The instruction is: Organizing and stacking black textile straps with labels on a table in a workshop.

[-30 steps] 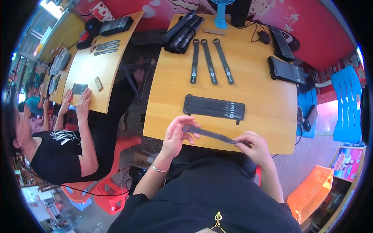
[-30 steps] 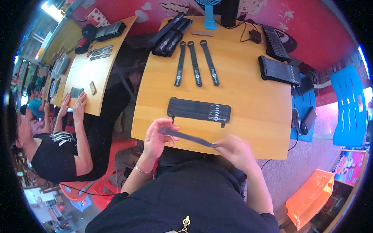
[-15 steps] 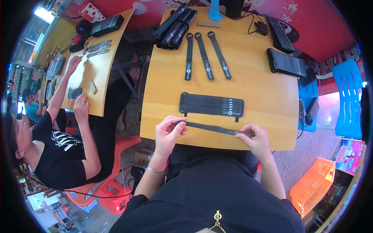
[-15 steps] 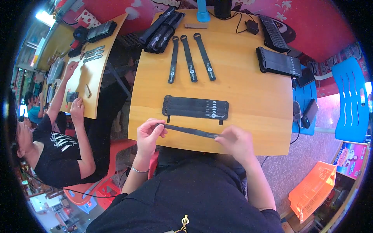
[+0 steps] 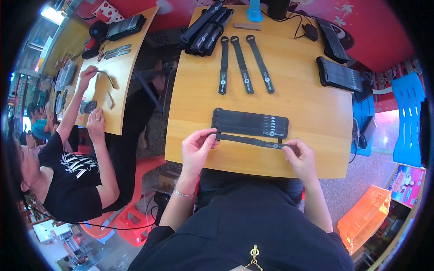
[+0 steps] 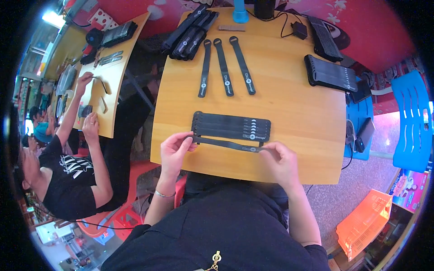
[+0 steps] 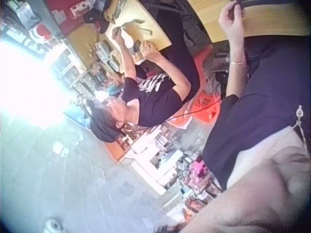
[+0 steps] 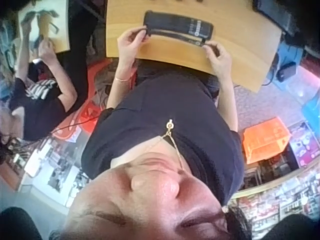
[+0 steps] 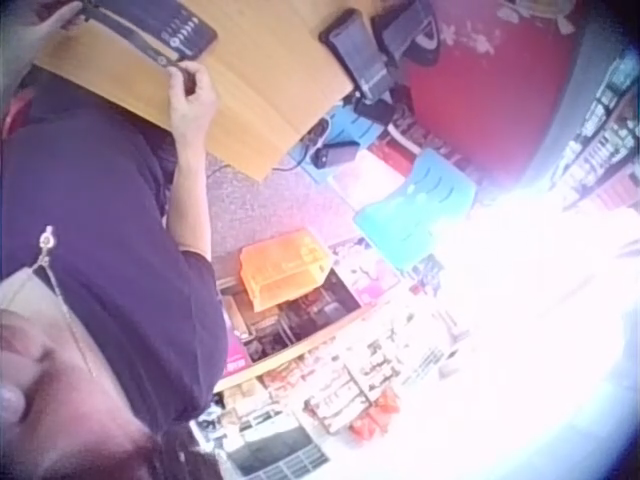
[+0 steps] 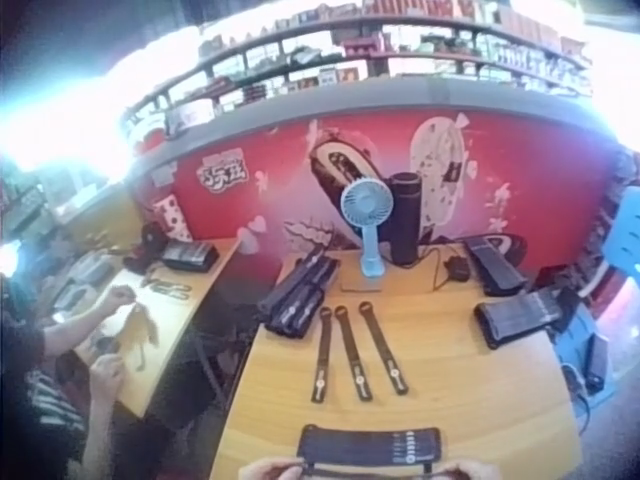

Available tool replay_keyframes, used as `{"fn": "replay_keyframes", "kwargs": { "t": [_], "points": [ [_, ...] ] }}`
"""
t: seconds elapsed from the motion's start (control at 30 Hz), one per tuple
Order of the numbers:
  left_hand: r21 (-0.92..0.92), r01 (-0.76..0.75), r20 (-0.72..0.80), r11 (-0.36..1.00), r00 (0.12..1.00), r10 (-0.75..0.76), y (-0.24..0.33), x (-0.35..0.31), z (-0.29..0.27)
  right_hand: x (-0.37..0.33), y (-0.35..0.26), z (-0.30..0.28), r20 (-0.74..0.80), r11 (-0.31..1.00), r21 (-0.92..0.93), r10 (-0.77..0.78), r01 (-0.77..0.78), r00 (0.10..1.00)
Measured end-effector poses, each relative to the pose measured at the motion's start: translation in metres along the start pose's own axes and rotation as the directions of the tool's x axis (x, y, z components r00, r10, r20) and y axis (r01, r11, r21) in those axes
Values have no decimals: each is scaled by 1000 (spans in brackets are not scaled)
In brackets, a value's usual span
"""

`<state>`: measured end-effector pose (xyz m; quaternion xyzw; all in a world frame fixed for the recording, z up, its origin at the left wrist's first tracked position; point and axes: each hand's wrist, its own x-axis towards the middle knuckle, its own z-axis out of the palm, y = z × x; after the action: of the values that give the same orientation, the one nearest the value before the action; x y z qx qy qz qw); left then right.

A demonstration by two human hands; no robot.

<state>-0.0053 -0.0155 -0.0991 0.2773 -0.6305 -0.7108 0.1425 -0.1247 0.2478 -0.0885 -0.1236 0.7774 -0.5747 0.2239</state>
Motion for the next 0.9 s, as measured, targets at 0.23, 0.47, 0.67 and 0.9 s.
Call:
{"fn": "replay_keyframes", "kwargs": {
  "t": [0.23, 0.47, 0.67, 0.9],
  "points": [
    [111, -87, 2, 990, 996, 88, -7, 3, -2, 8, 6, 1, -88, 988, -118, -110, 99, 990],
    [211, -144, -82, 967, 983, 164, -10, 6, -2, 9, 10, 6, -119, 997, 41, -54, 59, 991],
    [246, -150, -80, 958, 981, 175, -15, 10, -5, 10, 10, 4, -119, 997, -9, -84, 83, 989],
    [325, -231, -85, 917, 959, 271, -19, 14, -4, 10, 15, 3, -126, 993, -57, -108, 102, 986]
  ]
}}
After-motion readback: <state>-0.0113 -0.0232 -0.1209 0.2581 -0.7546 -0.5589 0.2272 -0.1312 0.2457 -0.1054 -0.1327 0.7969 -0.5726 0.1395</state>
